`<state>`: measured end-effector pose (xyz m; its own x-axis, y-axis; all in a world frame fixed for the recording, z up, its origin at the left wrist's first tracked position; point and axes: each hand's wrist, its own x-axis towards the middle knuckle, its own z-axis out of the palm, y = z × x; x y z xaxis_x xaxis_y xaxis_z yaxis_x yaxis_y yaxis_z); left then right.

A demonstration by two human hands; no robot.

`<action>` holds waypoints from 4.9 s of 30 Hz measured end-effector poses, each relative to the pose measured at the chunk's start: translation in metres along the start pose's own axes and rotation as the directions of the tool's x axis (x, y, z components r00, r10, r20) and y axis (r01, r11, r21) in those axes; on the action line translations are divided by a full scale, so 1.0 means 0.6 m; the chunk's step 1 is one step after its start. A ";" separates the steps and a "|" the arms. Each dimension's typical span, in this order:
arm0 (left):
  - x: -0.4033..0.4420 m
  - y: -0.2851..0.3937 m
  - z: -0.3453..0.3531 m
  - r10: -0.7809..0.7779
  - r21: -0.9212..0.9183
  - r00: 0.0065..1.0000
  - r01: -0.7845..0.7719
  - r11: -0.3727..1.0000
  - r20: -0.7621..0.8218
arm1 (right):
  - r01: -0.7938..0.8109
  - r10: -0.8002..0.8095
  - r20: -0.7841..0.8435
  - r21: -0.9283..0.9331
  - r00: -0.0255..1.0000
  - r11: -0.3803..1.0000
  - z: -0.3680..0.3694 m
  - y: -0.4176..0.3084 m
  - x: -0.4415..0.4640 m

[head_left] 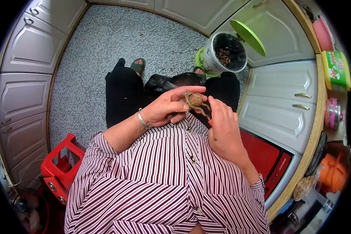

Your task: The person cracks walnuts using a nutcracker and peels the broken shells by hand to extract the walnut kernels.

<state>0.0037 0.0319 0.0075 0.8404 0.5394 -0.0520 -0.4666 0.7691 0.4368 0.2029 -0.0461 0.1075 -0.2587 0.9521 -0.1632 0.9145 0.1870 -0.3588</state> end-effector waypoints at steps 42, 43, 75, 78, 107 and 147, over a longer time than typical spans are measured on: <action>-0.010 -0.027 -0.033 0.115 -0.395 0.988 -0.146 0.907 -0.100 | -0.181 0.262 0.020 0.773 0.965 0.608 0.039 -0.023 0.049; -0.011 -0.031 -0.050 0.127 -0.321 0.990 -0.141 0.937 -0.064 | -0.181 0.292 0.015 0.815 0.956 0.551 0.038 -0.022 0.048; -0.026 -0.004 0.034 0.243 0.466 0.933 -0.097 0.879 -0.265 | -0.198 0.024 0.221 0.816 0.975 0.543 0.049 0.009 0.013; -0.029 -0.004 0.033 0.258 0.484 0.924 -0.094 0.870 -0.283 | -0.184 0.007 0.226 0.773 0.974 0.607 0.052 0.011 0.016; -0.028 -0.009 0.030 0.119 0.017 0.985 -0.118 0.993 -0.124 | -0.364 0.121 0.366 0.722 0.923 0.589 0.060 0.016 0.018; -0.037 -0.012 0.019 0.148 0.370 0.978 -0.084 0.925 -0.146 | -0.222 -0.016 0.343 0.643 0.939 0.733 0.020 0.005 0.002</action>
<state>-0.0088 0.0107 0.0158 0.7132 0.6911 -0.1172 -0.4006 0.5390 0.7410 0.2019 -0.0471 0.0954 -0.3645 0.8082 -0.4625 0.5283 -0.2295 -0.8175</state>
